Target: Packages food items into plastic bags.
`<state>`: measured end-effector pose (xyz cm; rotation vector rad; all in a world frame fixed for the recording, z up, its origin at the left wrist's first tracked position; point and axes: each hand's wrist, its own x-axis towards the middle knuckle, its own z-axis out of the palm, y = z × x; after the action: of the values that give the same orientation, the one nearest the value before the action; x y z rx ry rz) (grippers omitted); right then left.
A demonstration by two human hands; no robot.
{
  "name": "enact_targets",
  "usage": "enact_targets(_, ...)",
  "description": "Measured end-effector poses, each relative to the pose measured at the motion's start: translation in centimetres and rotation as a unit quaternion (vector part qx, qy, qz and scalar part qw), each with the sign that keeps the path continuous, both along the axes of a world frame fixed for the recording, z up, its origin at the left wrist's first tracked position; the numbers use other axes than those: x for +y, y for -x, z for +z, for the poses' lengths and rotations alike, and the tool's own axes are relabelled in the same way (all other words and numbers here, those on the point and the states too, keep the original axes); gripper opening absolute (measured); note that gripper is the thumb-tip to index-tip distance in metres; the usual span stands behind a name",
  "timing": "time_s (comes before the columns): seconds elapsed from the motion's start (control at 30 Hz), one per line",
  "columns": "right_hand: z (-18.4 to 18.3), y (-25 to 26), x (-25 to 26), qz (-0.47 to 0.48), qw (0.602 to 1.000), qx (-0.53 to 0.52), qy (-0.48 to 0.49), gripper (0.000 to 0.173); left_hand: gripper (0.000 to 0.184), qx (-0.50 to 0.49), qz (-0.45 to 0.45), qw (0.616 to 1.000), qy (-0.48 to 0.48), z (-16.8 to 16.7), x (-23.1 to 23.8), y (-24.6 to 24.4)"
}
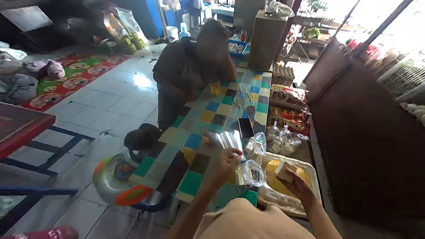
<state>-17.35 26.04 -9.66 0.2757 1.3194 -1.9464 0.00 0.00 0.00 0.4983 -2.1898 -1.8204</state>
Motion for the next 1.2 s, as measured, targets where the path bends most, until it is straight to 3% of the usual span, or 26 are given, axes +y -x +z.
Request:
enact_targets(0.03,0.9,-0.2,-0.8,0.028,0.999,0.024,-0.019,0.029,0.028,-0.086,-0.068,0.994,0.011,-1.6,0.7,0.8)
enact_targets(0.1,2.7,-0.6,-2.4,0.073,0.993,0.062,-0.068,0.033,0.029,-0.161,-0.129,0.977,0.049,-4.0,1.9,1.7)
enact_targets(0.33,1.5,-1.2,-4.2,0.100,0.981,0.140,-0.086,0.032,0.025,-0.236,-0.112,0.964,0.054,-7.1,4.7,3.1)
enact_targets(0.47,-0.3,-2.5,-6.5,0.105,0.965,0.207,-0.121,0.034,0.032,-0.259,-0.078,0.950,0.154,-8.1,4.7,4.8)
enact_targets(0.57,-1.6,-3.3,-8.0,0.152,0.914,0.317,-0.205,0.036,0.037,-0.290,-0.112,0.930,0.194,-9.3,2.9,5.7)
enact_targets(0.67,-1.2,-3.7,-8.6,0.254,0.818,0.437,-0.273,0.036,0.038,-0.227,-0.122,0.951,0.173,-9.1,1.8,5.6)
enact_targets(0.77,-0.6,-3.9,-9.5,0.352,0.741,0.459,-0.341,0.025,0.038,-0.187,-0.129,0.959,0.169,-8.2,2.1,5.2)
enact_targets(0.83,0.1,-4.6,-10.5,0.340,0.717,0.448,-0.411,0.018,0.040,-0.178,-0.151,0.960,0.158,-7.9,2.5,5.2)
enact_targets(0.9,0.5,-4.8,-11.0,0.319,0.719,0.433,-0.440,0.017,0.041,-0.182,-0.170,0.959,0.137,-7.8,2.7,5.3)
enact_targets(1.07,-1.1,-3.9,-12.1,0.350,0.778,0.291,-0.433,0.027,0.045,-0.212,-0.192,0.954,0.094,-7.5,1.7,5.9)
enact_targets(1.2,-2.5,-3.9,-12.2,0.338,0.820,0.245,-0.391,0.033,0.045,-0.209,-0.192,0.955,0.085,-7.2,1.7,6.1)
